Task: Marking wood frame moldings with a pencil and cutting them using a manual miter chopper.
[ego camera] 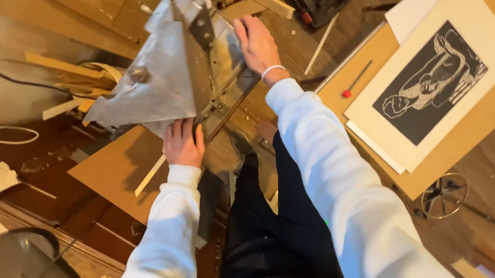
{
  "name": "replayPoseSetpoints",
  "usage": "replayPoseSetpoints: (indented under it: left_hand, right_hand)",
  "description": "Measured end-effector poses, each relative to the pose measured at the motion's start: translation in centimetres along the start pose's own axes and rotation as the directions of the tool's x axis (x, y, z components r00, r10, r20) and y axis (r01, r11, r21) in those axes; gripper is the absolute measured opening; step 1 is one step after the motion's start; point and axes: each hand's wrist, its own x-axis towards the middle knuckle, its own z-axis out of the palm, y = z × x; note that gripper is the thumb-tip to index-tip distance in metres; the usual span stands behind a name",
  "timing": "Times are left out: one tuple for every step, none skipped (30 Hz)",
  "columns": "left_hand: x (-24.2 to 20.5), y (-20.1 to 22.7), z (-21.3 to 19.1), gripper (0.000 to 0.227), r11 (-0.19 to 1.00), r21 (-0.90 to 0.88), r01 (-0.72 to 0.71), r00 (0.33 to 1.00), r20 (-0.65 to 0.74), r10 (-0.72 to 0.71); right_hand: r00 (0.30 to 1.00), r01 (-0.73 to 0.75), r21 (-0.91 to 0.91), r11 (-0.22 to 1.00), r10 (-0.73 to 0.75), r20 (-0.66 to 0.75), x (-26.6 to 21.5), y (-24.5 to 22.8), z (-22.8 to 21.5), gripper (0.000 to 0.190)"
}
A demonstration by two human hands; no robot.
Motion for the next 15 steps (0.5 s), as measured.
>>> replayPoseSetpoints:
  left_hand:
    - [0.1, -0.2, 0.2, 0.030, 1.000, 0.008, 0.001, 1.000, -0.008, -0.001]
    - [0.4, -0.5, 0.4, 0.031, 1.000, 0.015, 0.002, 1.000, -0.017, -0.001]
    - [0.8, -0.2, 0.4, 0.031, 1.000, 0.010, -0.014, 1.000, -0.018, 0.014]
    - [1.3, -0.1, 0.4, 0.032, 1.000, 0.025, -0.017, 1.000, -0.026, 0.017]
    - [1.1, 0.2, 0.0, 0.033, 0.999, 0.042, -0.009, 1.000, -0.027, 0.010]
    - [0.6, 0.0, 0.0, 0.033, 0.999, 0.040, -0.014, 1.000, -0.021, 0.015]
    - [0.5, -0.1, 0.3, 0.032, 0.999, 0.051, -0.007, 1.000, -0.025, 0.009]
    - [0.5, -0.3, 0.5, 0.031, 0.998, 0.062, -0.001, 1.000, -0.029, 0.003]
    - [0.1, -0.5, 0.8, 0.031, 0.998, 0.057, -0.008, 0.999, -0.034, 0.010]
    - [-0.2, -0.8, 1.1, 0.028, 0.998, 0.065, -0.005, 0.999, -0.042, 0.008]
    - [-0.3, -1.1, 1.5, 0.027, 0.997, 0.074, -0.001, 0.999, -0.054, 0.005]
    - [0.0, -1.1, 1.5, 0.027, 0.997, 0.071, -0.007, 0.998, -0.065, 0.011]
    - [0.2, -1.1, 1.5, 0.025, 0.996, 0.092, -0.018, 0.995, -0.092, 0.026]
    - [0.4, -1.1, 1.5, 0.024, 0.993, 0.112, -0.028, 0.992, -0.119, 0.041]
    - [-0.3, -1.4, 1.8, 0.024, 0.993, 0.114, -0.025, 0.992, -0.119, 0.039]
  right_hand:
    - [0.998, -0.010, -0.011, 1.000, 0.011, 0.065, 0.7, -0.1, -0.5, 0.037]
    - [0.991, -0.019, -0.022, 1.000, 0.022, 0.130, 1.4, -0.2, -1.0, 0.040]
    - [0.993, -0.024, -0.025, 0.999, 0.026, 0.114, 1.4, 0.5, -1.8, 0.040]
    - [0.983, 0.001, 0.028, 1.000, -0.006, 0.184, 1.3, 1.2, -2.6, 0.042]
    - [0.964, 0.017, 0.086, 0.996, -0.039, 0.263, 0.7, 1.8, -3.1, 0.045]
    - [0.965, 0.010, 0.084, 0.996, -0.031, 0.260, -0.2, 2.5, -4.6, 0.045]
    - [0.973, -0.046, 0.124, 0.991, 0.016, 0.231, -0.6, 3.1, -6.3, 0.044]
    - [0.977, -0.099, 0.166, 0.981, 0.064, 0.204, -0.9, 3.8, -7.9, 0.044]
    - [0.979, -0.095, 0.163, 0.982, 0.062, 0.195, -1.8, 6.1, -8.3, 0.044]
    - [0.971, -0.193, 0.237, 0.952, 0.150, 0.186, -2.7, 8.5, -8.7, 0.040]
    - [0.956, -0.279, 0.313, 0.908, 0.230, 0.184, -3.2, 10.9, -9.0, 0.036]
    - [0.959, -0.269, 0.313, 0.911, 0.223, 0.174, -3.9, 12.3, -9.1, 0.036]
    - [0.938, -0.332, 0.234, 0.914, 0.296, 0.178, -4.7, 13.7, -8.9, 0.033]
    - [0.913, -0.394, 0.155, 0.906, 0.368, 0.176, -5.4, 15.2, -8.7, 0.031]
    - [0.913, -0.394, 0.155, 0.906, 0.366, 0.179, -6.2, 17.2, -7.5, 0.031]
